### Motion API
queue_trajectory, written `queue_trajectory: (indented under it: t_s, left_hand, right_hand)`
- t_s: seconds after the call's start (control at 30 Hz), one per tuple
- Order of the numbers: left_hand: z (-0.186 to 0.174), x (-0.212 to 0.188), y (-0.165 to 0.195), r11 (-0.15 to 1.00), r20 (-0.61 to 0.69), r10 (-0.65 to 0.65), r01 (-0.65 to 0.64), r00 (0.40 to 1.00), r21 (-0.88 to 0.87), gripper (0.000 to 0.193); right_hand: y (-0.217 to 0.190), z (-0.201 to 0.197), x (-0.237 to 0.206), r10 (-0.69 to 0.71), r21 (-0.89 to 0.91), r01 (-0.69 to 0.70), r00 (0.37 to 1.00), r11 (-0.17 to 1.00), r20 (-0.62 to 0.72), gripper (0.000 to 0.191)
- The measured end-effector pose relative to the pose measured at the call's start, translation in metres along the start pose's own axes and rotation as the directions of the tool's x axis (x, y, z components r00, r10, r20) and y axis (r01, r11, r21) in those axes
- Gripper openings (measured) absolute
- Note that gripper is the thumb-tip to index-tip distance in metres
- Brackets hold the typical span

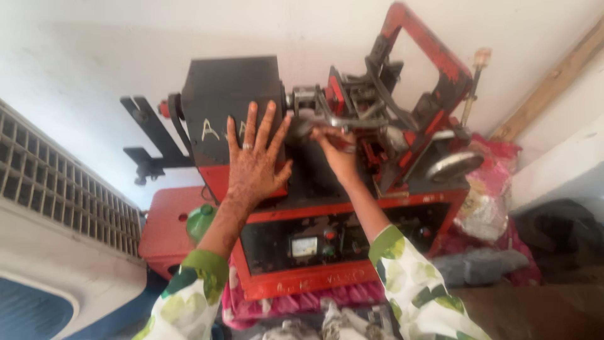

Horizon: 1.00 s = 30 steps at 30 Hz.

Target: The person uses a brush to clean dust and debris from a red and black industrial machine. They plug in the power cord, adjust the digital display, and continue brushing various parts of the machine.

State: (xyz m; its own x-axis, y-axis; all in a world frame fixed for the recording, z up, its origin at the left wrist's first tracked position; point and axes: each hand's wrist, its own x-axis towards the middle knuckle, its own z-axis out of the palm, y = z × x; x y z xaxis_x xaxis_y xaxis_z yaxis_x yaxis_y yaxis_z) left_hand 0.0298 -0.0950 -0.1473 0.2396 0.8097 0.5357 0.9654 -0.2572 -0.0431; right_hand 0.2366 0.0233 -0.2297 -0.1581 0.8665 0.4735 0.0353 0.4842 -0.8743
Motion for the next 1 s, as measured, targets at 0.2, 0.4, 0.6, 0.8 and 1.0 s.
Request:
queue_trajectory:
  t_s: [0.2, 0.4, 0.6, 0.8, 1.0]
  left_hand:
    - [0.000, -0.003, 0.003, 1.000, -0.032, 0.000, 0.000, 0.999, 0.002, 0.095]
    - [-0.004, -0.002, 0.004, 1.000, -0.045, 0.008, -0.009, 0.999, -0.020, 0.095]
    - [-0.003, -0.001, 0.005, 1.000, -0.086, 0.007, -0.006, 0.996, 0.004, 0.095]
    - [-0.001, -0.003, 0.005, 0.999, -0.096, 0.009, -0.012, 0.995, -0.036, 0.092]
    - [0.006, -0.005, 0.008, 1.000, -0.121, -0.026, 0.028, 0.992, 0.009, 0.089]
  right_hand:
    - [0.002, 0.011, 0.019, -0.142, -0.291, 0.137, 0.990, 0.947, 0.003, 0.015]
    - [0.005, 0.007, 0.029, -0.264, -0.448, 0.300, 0.954, 0.842, 0.142, 0.015]
    - [0.012, 0.000, 0.026, -0.195, 0.036, 0.196, 0.980, 0.980, -0.032, 0.012]
    - [0.015, 0.008, 0.003, -0.060, -0.127, 0.039, 0.985, 0.991, -0.164, 0.005]
    - [-0.010, 0.005, -0.028, -0.369, -0.712, 0.256, 0.930, 0.654, -0.005, 0.007]
